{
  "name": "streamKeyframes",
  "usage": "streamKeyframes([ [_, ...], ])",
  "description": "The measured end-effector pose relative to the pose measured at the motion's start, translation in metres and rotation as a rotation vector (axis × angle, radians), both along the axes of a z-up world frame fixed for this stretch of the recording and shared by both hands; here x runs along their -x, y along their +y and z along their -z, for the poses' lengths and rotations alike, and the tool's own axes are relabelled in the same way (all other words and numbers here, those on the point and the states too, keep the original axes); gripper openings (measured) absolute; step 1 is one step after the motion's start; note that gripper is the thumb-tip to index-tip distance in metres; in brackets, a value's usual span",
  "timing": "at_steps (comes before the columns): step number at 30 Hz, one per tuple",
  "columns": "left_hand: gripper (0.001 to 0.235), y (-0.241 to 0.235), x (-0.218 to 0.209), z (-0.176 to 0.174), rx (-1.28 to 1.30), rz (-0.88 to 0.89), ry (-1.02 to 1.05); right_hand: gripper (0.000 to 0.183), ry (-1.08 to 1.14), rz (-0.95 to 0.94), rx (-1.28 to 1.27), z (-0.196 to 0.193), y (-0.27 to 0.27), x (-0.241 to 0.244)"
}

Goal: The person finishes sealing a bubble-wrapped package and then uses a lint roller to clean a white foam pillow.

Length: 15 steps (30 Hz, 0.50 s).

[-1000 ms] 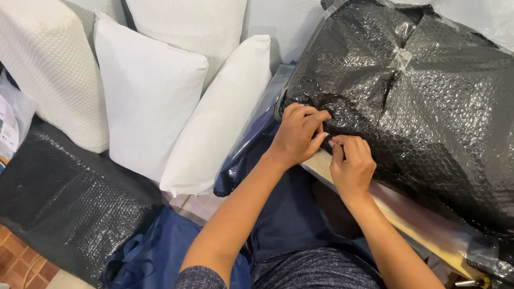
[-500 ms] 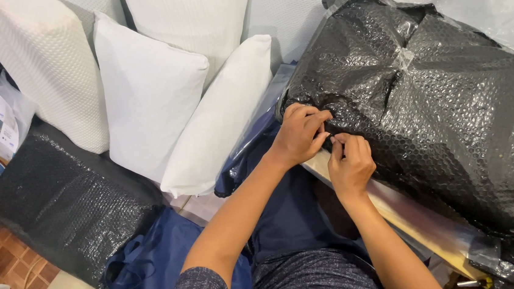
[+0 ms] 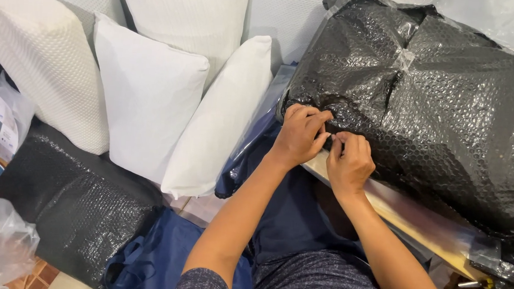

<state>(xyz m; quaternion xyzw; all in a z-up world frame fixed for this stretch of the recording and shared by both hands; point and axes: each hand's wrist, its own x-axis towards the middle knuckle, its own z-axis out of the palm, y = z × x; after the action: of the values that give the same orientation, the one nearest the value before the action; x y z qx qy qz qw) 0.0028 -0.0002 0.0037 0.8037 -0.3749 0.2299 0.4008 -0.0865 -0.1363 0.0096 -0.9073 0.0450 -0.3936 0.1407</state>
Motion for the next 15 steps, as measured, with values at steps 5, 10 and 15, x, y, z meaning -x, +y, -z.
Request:
streamKeyframes([
  [5, 0.048, -0.0011, -0.0016, 0.0, 0.003, -0.003, -0.018, 0.017, -0.019, 0.064, 0.104, -0.0028, 0.0031, -0.0025],
  [10, 0.048, -0.0008, -0.0013, -0.0012, 0.005, -0.013, -0.026, 0.016, -0.025, 0.061, 0.151, -0.0009, 0.0024, -0.0025],
  [15, 0.048, -0.0005, -0.0004, -0.0028, -0.004, -0.02, -0.006, 0.018, -0.025, 0.063, 0.159, -0.0012, -0.0004, -0.0011],
])
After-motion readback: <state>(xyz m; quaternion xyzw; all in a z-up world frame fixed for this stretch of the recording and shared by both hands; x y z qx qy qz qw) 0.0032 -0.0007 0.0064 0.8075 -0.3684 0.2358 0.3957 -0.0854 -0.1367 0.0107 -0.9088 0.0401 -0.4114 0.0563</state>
